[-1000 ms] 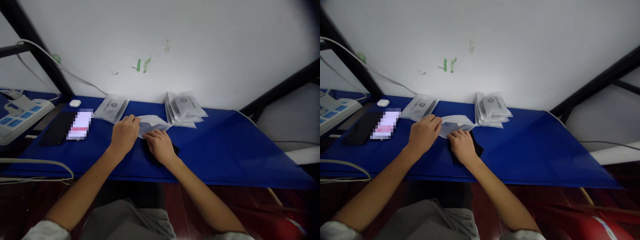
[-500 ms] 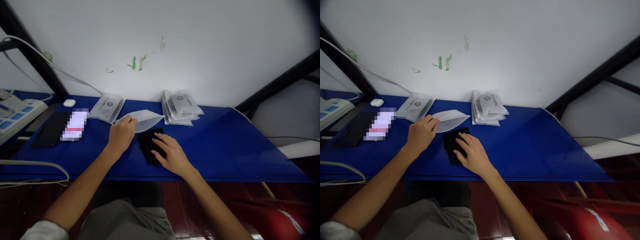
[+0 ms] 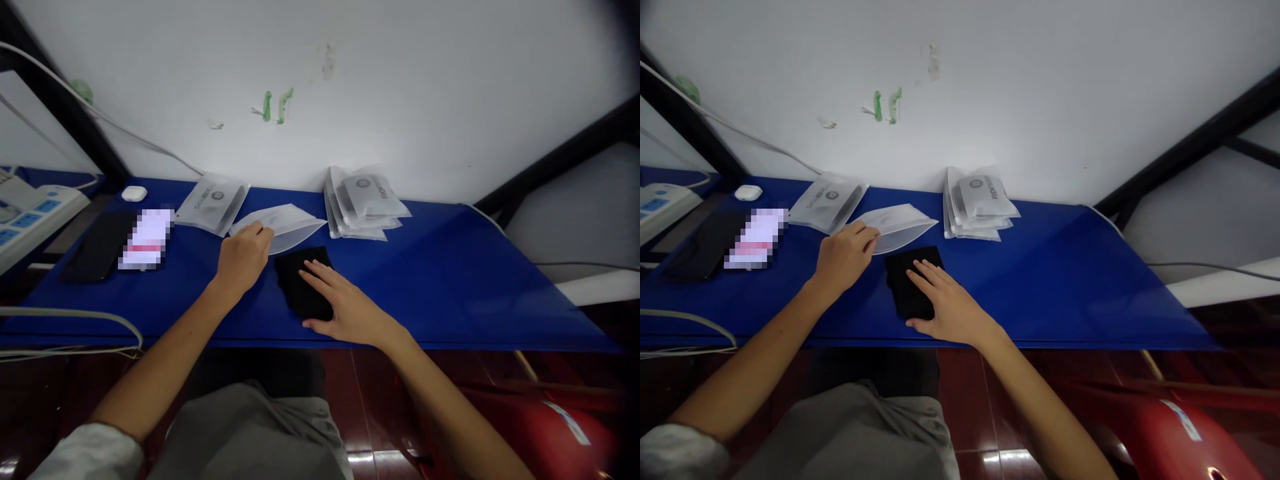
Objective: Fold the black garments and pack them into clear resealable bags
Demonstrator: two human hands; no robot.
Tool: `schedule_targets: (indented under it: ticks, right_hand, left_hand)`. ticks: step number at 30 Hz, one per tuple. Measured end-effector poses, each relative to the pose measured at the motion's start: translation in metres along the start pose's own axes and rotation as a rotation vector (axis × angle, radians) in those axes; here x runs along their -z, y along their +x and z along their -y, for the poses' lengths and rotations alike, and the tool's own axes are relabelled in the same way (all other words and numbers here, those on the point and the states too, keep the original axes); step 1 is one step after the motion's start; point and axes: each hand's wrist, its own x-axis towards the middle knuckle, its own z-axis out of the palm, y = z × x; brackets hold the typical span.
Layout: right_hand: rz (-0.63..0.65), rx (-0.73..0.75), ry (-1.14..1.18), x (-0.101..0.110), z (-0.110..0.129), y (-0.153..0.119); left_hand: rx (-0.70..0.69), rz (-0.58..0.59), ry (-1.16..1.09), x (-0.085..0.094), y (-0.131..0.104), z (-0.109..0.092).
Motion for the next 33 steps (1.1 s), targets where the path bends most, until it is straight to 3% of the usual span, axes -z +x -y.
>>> schedule_targets:
  ticks: [5,10,21,28,33]
  right_hand:
    - [0.083,-0.003,-0.034,0.008,0.002,0.000]
    - [0.106,-0.026,-0.198,0.002,0.009,0.005]
    - [-0.044,-0.200,-0.403,-0.015,0.029,0.023]
    - [-0.016,-0.207,-0.508,-0.014,0.027,0.034]
    - [-0.074,-0.148,-0.473,-0.019,0.016,0.037]
  left_hand:
    - [0.000,0.001,-0.004,0.000,0.001,-0.001]
    - [-0.001,-0.011,-0.012,0.001,0.001,-0.002]
    - [0.000,-0.008,-0.010,0.001,0.003,-0.004]
    - [0.000,-0.001,-0.022,0.000,0.004,-0.006]
    - [-0.005,0.052,-0.027,0.005,0.006,-0.008]
